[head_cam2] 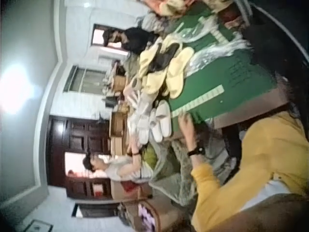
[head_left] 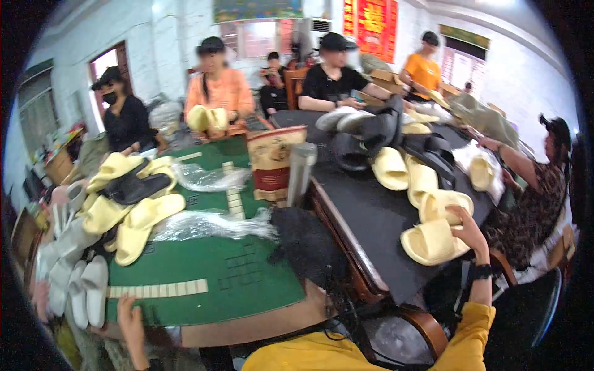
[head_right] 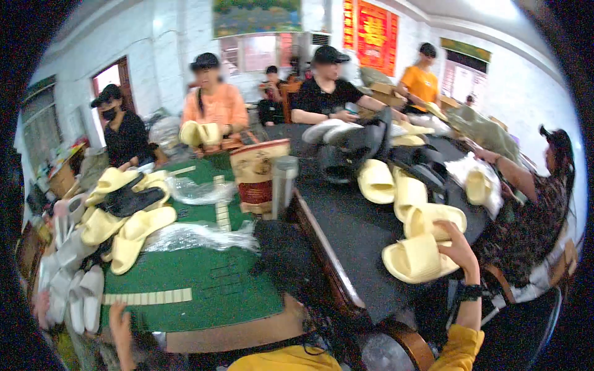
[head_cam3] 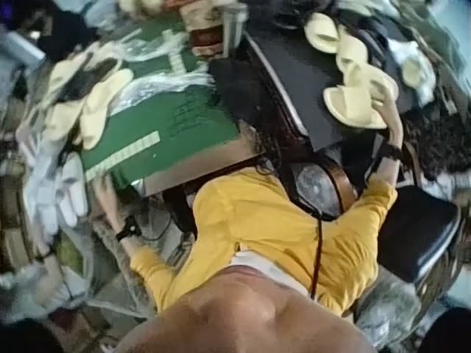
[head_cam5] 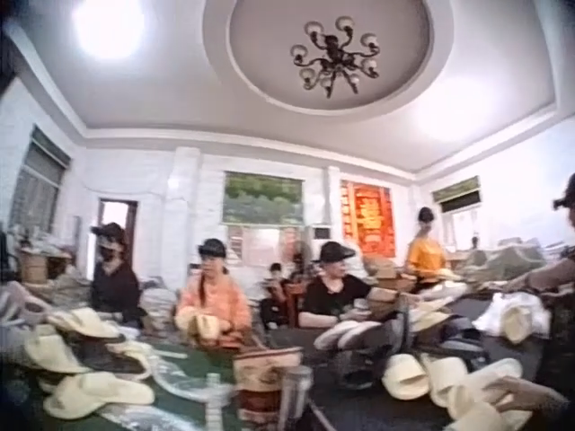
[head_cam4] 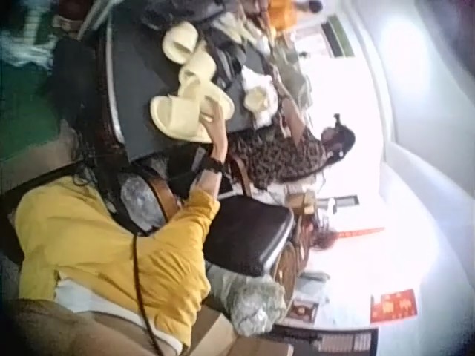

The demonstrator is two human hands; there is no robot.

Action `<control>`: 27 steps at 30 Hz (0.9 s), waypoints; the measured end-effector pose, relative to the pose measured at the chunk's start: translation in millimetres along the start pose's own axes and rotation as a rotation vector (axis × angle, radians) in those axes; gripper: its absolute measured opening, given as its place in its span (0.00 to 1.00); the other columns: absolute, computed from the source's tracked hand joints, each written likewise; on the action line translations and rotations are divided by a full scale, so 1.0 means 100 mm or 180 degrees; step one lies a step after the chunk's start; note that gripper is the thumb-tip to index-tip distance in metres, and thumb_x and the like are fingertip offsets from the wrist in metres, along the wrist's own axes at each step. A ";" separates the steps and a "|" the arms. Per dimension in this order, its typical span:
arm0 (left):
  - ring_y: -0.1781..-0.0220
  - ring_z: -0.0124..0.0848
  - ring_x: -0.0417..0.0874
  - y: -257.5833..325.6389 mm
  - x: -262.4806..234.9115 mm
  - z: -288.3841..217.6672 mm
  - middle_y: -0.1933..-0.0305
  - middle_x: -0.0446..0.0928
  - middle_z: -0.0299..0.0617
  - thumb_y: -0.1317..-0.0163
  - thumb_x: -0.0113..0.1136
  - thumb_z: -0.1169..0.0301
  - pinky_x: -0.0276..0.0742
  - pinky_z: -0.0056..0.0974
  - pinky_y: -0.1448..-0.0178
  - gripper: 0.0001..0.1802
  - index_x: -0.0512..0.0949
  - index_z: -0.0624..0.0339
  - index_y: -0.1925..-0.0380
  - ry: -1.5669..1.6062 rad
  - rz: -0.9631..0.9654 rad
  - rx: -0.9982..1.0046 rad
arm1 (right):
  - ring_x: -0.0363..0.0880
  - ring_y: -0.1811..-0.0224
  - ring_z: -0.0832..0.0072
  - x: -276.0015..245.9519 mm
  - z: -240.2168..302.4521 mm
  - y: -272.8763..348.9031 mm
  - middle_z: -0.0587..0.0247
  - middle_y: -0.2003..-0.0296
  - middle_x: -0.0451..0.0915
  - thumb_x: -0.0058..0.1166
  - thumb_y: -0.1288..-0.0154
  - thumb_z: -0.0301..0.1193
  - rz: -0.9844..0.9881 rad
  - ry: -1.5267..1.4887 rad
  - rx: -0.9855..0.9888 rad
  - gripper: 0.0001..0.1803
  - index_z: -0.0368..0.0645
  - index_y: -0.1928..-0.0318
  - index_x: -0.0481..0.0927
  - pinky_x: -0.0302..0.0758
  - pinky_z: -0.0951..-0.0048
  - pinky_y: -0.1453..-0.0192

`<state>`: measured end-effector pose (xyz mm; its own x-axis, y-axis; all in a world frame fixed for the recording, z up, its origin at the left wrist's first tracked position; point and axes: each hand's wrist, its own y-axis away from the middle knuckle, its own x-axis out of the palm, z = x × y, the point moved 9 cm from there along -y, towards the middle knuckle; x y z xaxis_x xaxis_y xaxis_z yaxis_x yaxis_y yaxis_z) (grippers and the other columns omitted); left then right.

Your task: The recorder is inspecting and tidying loose threads or small defects on pairs of plastic slippers at a shared workbench.

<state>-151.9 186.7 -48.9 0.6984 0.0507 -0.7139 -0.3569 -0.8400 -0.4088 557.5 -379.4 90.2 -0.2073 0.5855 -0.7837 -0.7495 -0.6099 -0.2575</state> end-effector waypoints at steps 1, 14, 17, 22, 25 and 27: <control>0.30 0.45 0.66 0.07 0.12 -0.17 0.32 0.65 0.52 0.37 0.52 0.78 0.64 0.41 0.32 0.18 0.77 0.64 0.47 0.0626 0.0078 -0.0275 | 0.70 0.38 0.65 0.06 0.05 -0.06 0.55 0.43 0.74 0.66 0.54 0.23 -0.0063 0.0197 -0.0041 0.33 0.45 0.42 0.75 0.64 0.67 0.32; 0.44 0.41 0.79 0.15 0.42 -1.70 0.42 0.75 0.51 0.36 0.53 0.79 0.76 0.39 0.47 0.15 0.79 0.66 0.50 0.1239 0.0322 -0.0022 | 0.82 0.53 0.60 1.00 2.44 0.24 0.53 0.61 0.85 0.66 0.51 0.24 0.0413 -0.0440 -0.1240 0.15 0.39 0.59 0.85 0.76 0.66 0.46; 0.42 0.41 0.78 0.13 0.24 -1.83 0.41 0.75 0.52 0.35 0.52 0.79 0.74 0.39 0.44 0.15 0.79 0.65 0.49 0.1202 0.0020 0.0090 | 0.82 0.51 0.62 1.72 3.20 0.33 0.50 0.57 0.84 0.63 0.48 0.23 0.0746 -0.0977 -0.1665 0.16 0.37 0.56 0.84 0.75 0.66 0.44; 0.38 0.39 0.74 0.18 -0.21 -1.81 0.37 0.71 0.49 0.31 0.48 0.77 0.70 0.39 0.39 0.18 0.74 0.64 0.42 0.1453 -0.0964 -0.0024 | 0.80 0.49 0.62 3.41 3.97 0.49 0.50 0.54 0.83 0.57 0.44 0.21 0.1801 -0.2606 -0.1030 0.19 0.33 0.50 0.80 0.73 0.67 0.42; 0.37 0.39 0.73 0.21 -0.41 -1.75 0.35 0.69 0.48 0.30 0.46 0.75 0.68 0.40 0.36 0.20 0.71 0.63 0.39 0.0905 -0.1395 -0.0073 | 0.74 0.40 0.59 4.15 4.18 0.65 0.45 0.42 0.75 0.57 0.42 0.25 0.2223 -0.2806 -0.0693 0.29 0.35 0.38 0.70 0.67 0.66 0.35; 0.36 0.43 0.71 0.18 -0.32 -1.75 0.35 0.68 0.51 0.30 0.46 0.72 0.66 0.43 0.34 0.22 0.68 0.64 0.37 0.0554 -0.1140 -0.0098 | 0.61 0.30 0.54 4.48 4.25 0.73 0.40 0.32 0.61 0.57 0.40 0.27 0.2368 -0.2841 -0.0434 0.40 0.39 0.28 0.54 0.59 0.64 0.28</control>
<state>-72.7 75.5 66.0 0.8708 0.2532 -0.4213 -0.0549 -0.8016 -0.5953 143.1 65.8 -39.8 -0.9753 0.1941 -0.1056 -0.1949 -0.9808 -0.0032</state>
